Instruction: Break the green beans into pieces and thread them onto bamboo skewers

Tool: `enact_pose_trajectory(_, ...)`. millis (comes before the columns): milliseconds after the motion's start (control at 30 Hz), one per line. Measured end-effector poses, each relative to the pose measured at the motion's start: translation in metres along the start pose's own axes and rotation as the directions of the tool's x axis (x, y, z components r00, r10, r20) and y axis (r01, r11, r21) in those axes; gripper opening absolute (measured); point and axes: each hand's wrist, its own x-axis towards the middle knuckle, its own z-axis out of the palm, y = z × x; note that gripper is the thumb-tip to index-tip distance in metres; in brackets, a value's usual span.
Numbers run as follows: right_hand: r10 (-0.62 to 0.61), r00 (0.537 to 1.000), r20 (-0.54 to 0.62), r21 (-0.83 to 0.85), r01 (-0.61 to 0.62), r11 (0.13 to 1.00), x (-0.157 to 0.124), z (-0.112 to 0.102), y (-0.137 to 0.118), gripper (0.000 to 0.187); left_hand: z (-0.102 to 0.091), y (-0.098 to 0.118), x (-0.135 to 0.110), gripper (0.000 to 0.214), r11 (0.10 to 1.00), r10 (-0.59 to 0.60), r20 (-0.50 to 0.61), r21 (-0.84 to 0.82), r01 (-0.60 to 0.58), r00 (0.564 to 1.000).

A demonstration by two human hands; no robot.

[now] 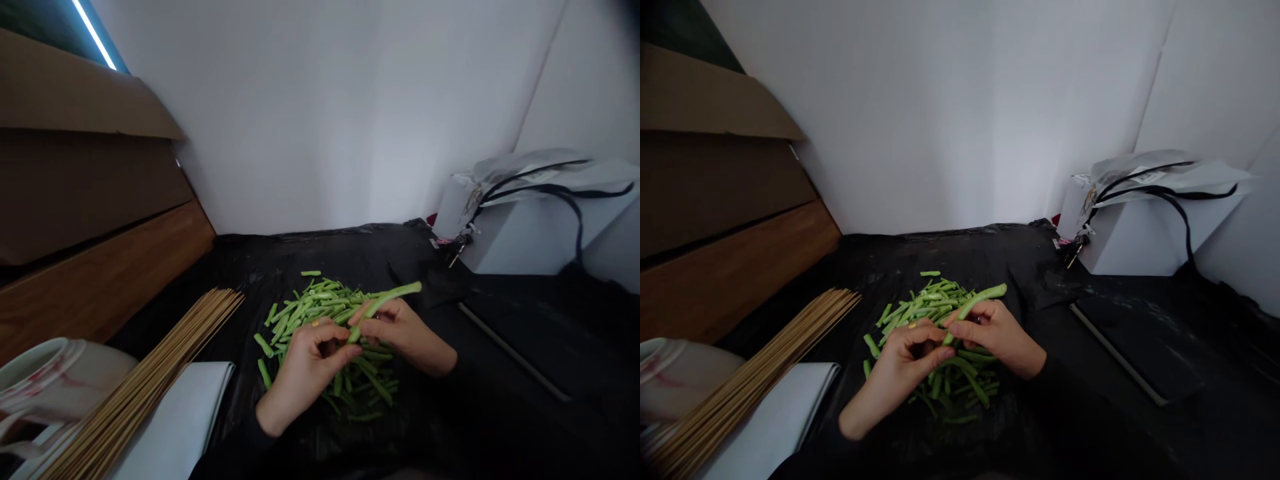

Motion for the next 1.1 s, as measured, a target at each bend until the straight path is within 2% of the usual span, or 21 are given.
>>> enact_pose_trajectory(100, -0.061, 0.996, -0.067, 0.084, 0.067, 0.994, 0.000, -0.002, -0.002, 0.014, -0.001, 0.002, 0.000, 0.012, 1.000, 0.001, -0.003, 0.026, -0.001, 1.000)
enact_pose_trajectory(200, -0.048, 0.993, -0.109, 0.171, 0.066, 0.983, 0.000, -0.003, -0.005, 0.014, -0.001, 0.005, 0.001, 0.014, 0.999, -0.009, -0.045, -0.044, 0.007, 0.999)
enact_pose_trajectory(333, 0.005, 0.995, -0.099, 0.249, 0.020, 0.968, -0.002, -0.002, -0.008, 0.016, -0.004, 0.008, 0.002, 0.016, 0.990, -0.004, -0.061, -0.138, -0.004, 0.998)
enact_pose_trajectory(500, 0.011, 0.998, -0.069, 0.314, 0.011, 0.949, -0.003, -0.001, -0.008, 0.014, -0.006, 0.008, 0.002, 0.018, 0.980, -0.011, -0.061, -0.200, -0.001, 0.998)
enact_pose_trajectory(700, 0.008, 0.996, -0.091, 0.350, 0.024, 0.936, -0.001, -0.001, -0.002, 0.009, -0.006, 0.010, 0.001, 0.018, 0.962, -0.052, -0.103, -0.272, 0.022, 0.993)
enact_pose_trajectory(867, 0.033, 0.990, -0.134, 0.351, 0.016, 0.936, 0.000, 0.003, 0.002, 0.011, -0.005, 0.011, 0.001, 0.018, 0.945, -0.093, -0.147, -0.323, 0.041, 0.985)
enact_pose_trajectory(1100, 0.057, 0.985, -0.162, 0.381, 0.009, 0.925, 0.001, 0.010, 0.005, 0.016, -0.003, -0.001, 0.000, 0.017, 0.912, -0.148, -0.186, -0.406, 0.061, 0.971)
